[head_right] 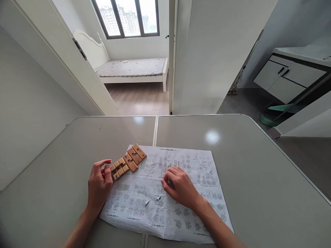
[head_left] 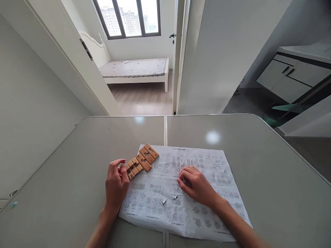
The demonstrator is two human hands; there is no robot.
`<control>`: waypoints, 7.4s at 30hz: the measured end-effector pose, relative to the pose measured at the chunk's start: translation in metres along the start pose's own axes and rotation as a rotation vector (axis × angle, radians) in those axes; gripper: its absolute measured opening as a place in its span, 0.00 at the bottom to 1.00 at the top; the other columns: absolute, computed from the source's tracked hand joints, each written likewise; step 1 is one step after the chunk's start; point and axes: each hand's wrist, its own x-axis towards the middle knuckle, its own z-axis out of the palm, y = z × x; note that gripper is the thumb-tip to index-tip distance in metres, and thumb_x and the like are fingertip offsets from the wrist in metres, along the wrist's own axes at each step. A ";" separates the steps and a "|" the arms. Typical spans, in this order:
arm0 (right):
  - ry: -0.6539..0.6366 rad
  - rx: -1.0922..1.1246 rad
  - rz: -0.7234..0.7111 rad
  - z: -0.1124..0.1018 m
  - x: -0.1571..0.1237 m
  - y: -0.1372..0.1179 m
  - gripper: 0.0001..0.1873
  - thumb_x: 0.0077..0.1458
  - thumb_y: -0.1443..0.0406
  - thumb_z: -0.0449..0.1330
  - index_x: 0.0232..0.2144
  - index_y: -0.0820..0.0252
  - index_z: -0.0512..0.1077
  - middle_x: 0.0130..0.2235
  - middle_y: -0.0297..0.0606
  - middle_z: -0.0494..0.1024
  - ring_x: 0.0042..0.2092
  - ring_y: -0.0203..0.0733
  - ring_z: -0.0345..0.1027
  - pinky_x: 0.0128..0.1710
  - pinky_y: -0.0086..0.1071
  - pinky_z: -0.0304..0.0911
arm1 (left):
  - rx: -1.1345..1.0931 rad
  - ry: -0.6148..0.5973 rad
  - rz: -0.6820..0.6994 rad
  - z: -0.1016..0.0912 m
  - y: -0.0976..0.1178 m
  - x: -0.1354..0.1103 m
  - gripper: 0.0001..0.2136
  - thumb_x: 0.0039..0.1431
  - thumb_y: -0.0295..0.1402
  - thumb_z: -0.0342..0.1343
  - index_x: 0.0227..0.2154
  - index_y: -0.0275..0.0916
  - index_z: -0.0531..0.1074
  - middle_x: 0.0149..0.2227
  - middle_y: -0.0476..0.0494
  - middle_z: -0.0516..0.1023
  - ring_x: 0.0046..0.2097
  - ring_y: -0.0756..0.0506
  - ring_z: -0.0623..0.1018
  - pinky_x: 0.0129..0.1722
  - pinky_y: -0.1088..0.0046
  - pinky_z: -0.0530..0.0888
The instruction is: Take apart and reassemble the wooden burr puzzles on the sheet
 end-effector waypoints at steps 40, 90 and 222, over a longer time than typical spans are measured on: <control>-0.007 -0.007 0.041 0.001 0.002 -0.001 0.09 0.67 0.68 0.57 0.31 0.55 0.66 0.34 0.36 0.76 0.37 0.44 0.67 0.43 0.39 0.64 | 0.179 -0.262 0.453 0.076 0.077 -0.007 0.28 0.72 0.40 0.54 0.69 0.36 0.54 0.74 0.24 0.53 0.77 0.25 0.47 0.69 0.36 0.61; 0.026 0.006 0.072 -0.002 0.007 -0.001 0.11 0.66 0.68 0.58 0.30 0.55 0.65 0.32 0.33 0.74 0.36 0.42 0.66 0.42 0.36 0.63 | 0.098 -0.313 0.455 0.062 0.072 -0.010 0.38 0.63 0.46 0.64 0.70 0.43 0.54 0.70 0.30 0.64 0.72 0.29 0.63 0.72 0.39 0.59; 0.232 0.027 -0.034 0.015 0.004 -0.015 0.34 0.73 0.69 0.52 0.76 0.46 0.48 0.45 0.43 0.81 0.42 0.47 0.78 0.40 0.40 0.78 | -0.934 -0.803 -0.195 0.058 0.105 -0.023 0.19 0.75 0.51 0.44 0.41 0.40 0.68 0.28 0.53 0.63 0.29 0.48 0.63 0.32 0.72 0.66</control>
